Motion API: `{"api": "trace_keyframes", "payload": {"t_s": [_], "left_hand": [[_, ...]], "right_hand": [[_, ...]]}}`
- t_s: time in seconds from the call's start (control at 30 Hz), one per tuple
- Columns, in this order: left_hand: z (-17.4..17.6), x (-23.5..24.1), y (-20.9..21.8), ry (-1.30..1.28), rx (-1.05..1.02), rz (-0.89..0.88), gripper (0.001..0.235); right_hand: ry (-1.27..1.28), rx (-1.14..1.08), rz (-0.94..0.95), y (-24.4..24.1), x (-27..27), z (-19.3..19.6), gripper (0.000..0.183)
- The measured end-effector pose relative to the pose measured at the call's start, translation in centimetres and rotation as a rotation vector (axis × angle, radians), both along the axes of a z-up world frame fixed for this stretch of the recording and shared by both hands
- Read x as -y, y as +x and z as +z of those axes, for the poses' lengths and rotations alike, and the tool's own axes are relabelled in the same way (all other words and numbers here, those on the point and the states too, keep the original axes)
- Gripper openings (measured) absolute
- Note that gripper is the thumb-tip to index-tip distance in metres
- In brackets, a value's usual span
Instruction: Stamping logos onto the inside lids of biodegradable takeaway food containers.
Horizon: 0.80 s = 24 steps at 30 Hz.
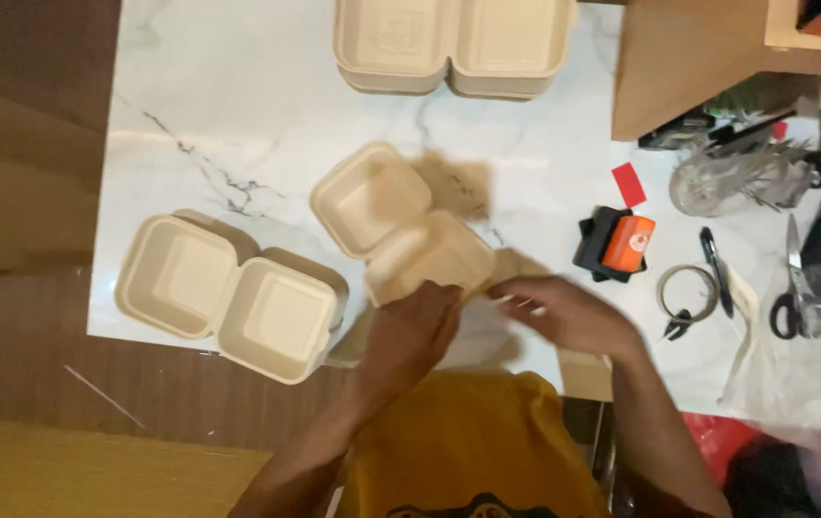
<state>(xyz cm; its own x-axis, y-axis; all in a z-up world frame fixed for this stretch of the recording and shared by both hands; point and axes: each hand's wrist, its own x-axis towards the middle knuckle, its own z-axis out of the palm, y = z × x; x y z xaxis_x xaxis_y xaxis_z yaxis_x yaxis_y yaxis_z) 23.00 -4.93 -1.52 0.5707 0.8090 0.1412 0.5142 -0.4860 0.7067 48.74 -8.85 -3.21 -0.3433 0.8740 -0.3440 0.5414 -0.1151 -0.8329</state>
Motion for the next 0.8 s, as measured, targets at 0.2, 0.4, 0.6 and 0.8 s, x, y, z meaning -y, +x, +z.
{"api": "trace_keyframes", "payload": {"t_s": [0.2,0.4,0.6,0.8], "left_hand": [[-7.0,4.5,6.5,-0.212,-0.035,-0.449,0.049],[-10.2,-1.8,6.1,-0.093,0.029,-0.025,0.038],[-13.6,-10.8,2.6,-0.18,0.293,0.438,0.059],[-17.5,-12.0,1.4,-0.303,0.38,0.284,0.046]], "right_hand": [[0.322,0.825,-0.829,9.2,3.0,-1.7,0.059],[0.187,0.713,-0.864,10.3,2.2,-9.6,0.063],[0.383,0.529,-0.896,5.7,-1.6,-4.3,0.052],[0.442,0.364,-0.431,-1.4,-8.2,-4.8,0.054]]}}
